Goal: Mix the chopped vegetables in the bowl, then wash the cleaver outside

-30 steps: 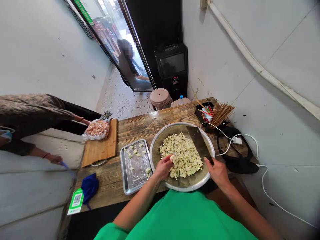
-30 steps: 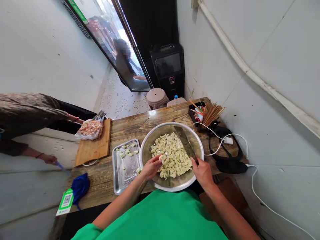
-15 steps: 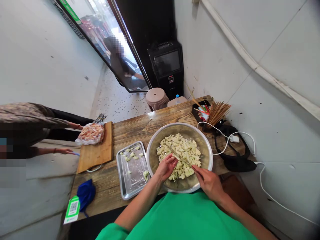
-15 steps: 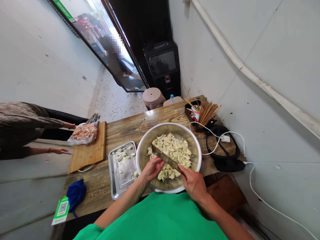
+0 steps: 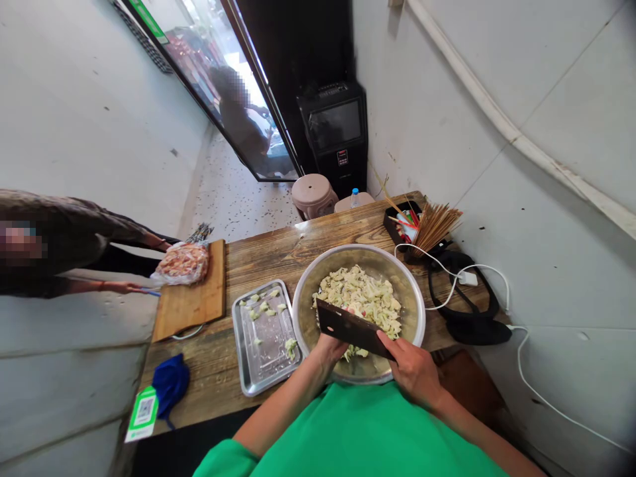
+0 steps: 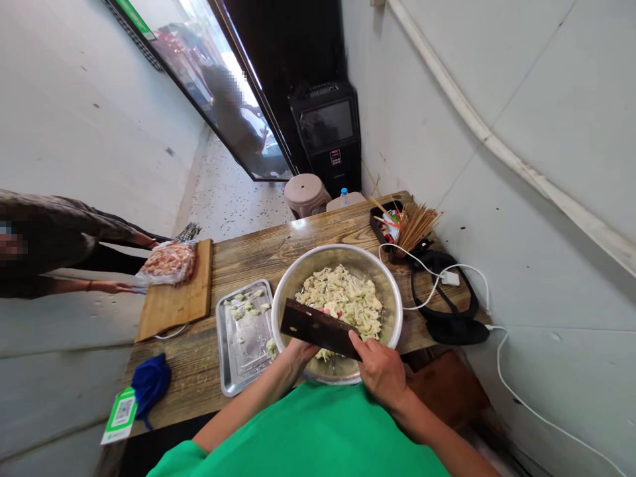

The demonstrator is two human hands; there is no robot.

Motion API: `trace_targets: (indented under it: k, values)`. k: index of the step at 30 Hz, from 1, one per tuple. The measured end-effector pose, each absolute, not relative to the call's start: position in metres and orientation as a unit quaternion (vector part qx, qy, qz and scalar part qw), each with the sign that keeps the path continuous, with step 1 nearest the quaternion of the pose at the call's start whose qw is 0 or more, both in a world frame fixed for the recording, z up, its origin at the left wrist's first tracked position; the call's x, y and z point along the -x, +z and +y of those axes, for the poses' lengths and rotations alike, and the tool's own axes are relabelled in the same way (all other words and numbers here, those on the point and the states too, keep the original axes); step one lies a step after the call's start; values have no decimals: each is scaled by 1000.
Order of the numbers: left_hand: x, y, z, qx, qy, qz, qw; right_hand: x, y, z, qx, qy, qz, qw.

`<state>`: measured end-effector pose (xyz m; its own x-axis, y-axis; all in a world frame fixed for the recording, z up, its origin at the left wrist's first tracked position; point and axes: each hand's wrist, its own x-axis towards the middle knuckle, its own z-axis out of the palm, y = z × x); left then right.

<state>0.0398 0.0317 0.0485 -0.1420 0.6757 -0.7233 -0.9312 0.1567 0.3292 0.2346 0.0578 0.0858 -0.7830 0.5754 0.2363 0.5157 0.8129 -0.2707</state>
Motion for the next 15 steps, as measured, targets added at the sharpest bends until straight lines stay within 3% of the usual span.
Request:
trace_targets:
  k: [15]
  values:
    - [-40,41,25,140,647,424,618,-231,87,57,283,142,-934,165]
